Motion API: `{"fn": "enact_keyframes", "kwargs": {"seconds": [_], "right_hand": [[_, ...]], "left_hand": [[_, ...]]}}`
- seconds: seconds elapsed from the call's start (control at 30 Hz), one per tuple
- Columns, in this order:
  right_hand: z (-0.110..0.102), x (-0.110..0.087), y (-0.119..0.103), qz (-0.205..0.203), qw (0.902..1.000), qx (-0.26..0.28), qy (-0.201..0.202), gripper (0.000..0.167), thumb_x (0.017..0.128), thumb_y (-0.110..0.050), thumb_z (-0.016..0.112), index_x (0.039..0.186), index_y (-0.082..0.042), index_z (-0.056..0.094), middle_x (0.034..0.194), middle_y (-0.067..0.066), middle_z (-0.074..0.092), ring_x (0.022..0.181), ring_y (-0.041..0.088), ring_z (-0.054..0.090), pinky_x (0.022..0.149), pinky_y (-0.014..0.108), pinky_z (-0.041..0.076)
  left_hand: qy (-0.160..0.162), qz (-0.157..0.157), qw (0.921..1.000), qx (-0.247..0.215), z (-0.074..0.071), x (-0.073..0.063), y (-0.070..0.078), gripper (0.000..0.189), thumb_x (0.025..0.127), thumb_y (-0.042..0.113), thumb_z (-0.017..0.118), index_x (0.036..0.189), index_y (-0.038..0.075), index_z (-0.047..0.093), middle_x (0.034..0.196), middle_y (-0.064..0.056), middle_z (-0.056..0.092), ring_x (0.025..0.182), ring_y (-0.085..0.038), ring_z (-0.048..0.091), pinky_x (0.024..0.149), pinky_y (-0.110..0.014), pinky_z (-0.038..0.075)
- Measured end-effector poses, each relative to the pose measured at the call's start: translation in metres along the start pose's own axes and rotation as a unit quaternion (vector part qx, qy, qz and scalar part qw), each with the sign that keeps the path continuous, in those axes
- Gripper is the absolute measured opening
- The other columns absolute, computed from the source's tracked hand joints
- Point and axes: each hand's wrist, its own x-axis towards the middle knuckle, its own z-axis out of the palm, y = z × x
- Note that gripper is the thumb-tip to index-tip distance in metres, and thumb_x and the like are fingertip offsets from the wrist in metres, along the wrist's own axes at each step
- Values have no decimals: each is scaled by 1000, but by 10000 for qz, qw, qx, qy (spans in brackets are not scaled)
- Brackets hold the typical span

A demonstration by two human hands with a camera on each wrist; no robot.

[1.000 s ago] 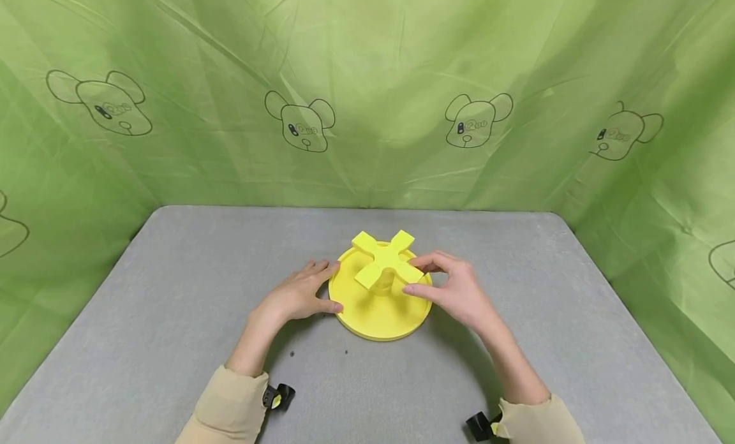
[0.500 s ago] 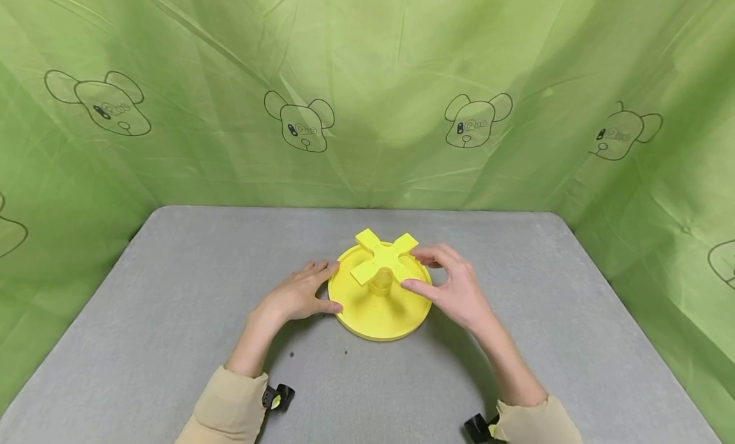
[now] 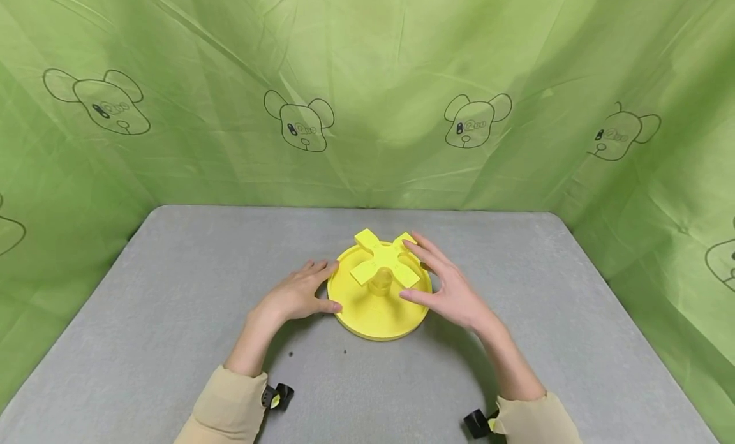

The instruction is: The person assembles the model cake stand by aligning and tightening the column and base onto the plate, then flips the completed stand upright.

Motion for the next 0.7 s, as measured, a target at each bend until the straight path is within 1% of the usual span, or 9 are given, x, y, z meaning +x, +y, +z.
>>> {"fn": "enact_keyframes", "kwargs": {"seconds": [0.13, 0.2, 0.27, 0.37, 0.47, 0.6, 0.7], "right_hand": [[0, 1, 1, -59, 9995, 309, 57, 80, 90, -22, 81, 159, -25, 40, 171, -10, 26, 156, 18, 34, 121, 46, 42], [0, 0, 2, -54, 9994, 323, 123, 79, 90, -21, 81, 158, -23, 42, 170, -9, 29, 154, 16, 37, 121, 40, 44], [0, 0, 2, -45, 9994, 289, 197, 78, 89, -20, 82, 157, -22, 45, 169, -8, 32, 153, 16, 38, 120, 38, 44], [1, 0, 2, -24, 9992, 226, 315, 77, 87, -22, 84, 155, -20, 48, 167, -5, 36, 151, 19, 42, 120, 47, 44], [1, 0, 2, 32, 9990, 153, 413, 77, 86, -25, 86, 154, -19, 50, 166, -3, 38, 152, 24, 41, 122, 56, 38], [2, 0, 1, 125, 9987, 19, 489, 78, 85, -30, 86, 153, -20, 51, 165, -4, 40, 155, 25, 36, 125, 59, 32], [2, -1, 1, 146, 9985, -33, 536, 78, 84, -30, 87, 153, -19, 52, 165, -3, 41, 155, 25, 36, 125, 60, 32]], "left_hand": [[-23, -31, 10000, 19, 0, -1, 0, 92, 92, 47, 75, 164, 19, 28, 172, -16, 24, 161, -42, 15, 128, -65, 19], [-29, -36, 10000, 24, 0, -1, 1, 91, 92, 48, 75, 164, 19, 28, 172, -16, 24, 161, -42, 15, 128, -65, 19], [-20, -34, 10000, 16, 0, -1, 1, 92, 91, 47, 75, 164, 19, 28, 172, -16, 24, 161, -42, 15, 128, -65, 20], [0, -23, 10000, 8, 0, -1, 1, 92, 91, 47, 76, 164, 18, 28, 171, -17, 24, 160, -42, 15, 128, -65, 20], [3, -22, 10000, 6, 0, -1, 1, 92, 91, 47, 76, 164, 18, 28, 171, -17, 24, 160, -42, 15, 128, -64, 20], [9, -10, 10000, 42, 1, 0, 1, 92, 91, 47, 76, 164, 17, 28, 171, -17, 24, 160, -43, 15, 128, -64, 20], [35, 28, 10000, 84, 1, 0, 1, 92, 91, 47, 76, 164, 16, 29, 171, -18, 25, 160, -43, 16, 128, -64, 21]]}}
